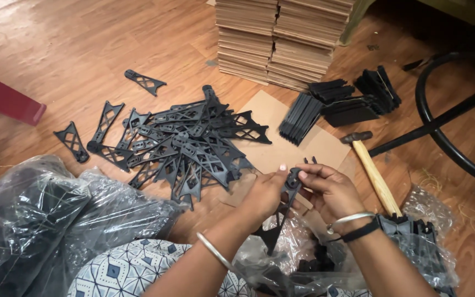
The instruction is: The person sits on the floor and assembles black plastic hanger components, snapping small pieces onto lattice-shaped frames one at a time and stacking the finished assemblies on a cardboard sheet. They pick parts from a pile, press them together by hand, and set completed units aside.
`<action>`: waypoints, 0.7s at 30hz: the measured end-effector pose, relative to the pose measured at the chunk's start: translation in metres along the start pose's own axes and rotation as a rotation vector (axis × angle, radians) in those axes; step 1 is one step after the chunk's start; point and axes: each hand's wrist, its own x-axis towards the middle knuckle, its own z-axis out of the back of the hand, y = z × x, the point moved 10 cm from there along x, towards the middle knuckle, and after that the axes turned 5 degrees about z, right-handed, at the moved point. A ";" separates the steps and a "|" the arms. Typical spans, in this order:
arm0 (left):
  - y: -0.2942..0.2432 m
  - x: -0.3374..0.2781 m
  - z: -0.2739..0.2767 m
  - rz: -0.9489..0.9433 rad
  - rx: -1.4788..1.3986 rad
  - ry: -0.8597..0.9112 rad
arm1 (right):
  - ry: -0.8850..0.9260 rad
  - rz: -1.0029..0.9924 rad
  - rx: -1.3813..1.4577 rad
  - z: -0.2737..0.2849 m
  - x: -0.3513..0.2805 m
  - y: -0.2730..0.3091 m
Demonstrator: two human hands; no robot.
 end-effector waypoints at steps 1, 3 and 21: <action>-0.001 -0.002 -0.001 0.000 -0.002 -0.001 | 0.000 -0.001 -0.002 -0.001 -0.001 0.000; -0.004 -0.007 0.001 0.011 0.048 -0.060 | 0.057 -0.061 -0.059 -0.009 -0.004 -0.005; 0.002 -0.009 0.013 0.223 0.035 -0.007 | 0.135 -0.026 -0.287 -0.014 -0.009 0.016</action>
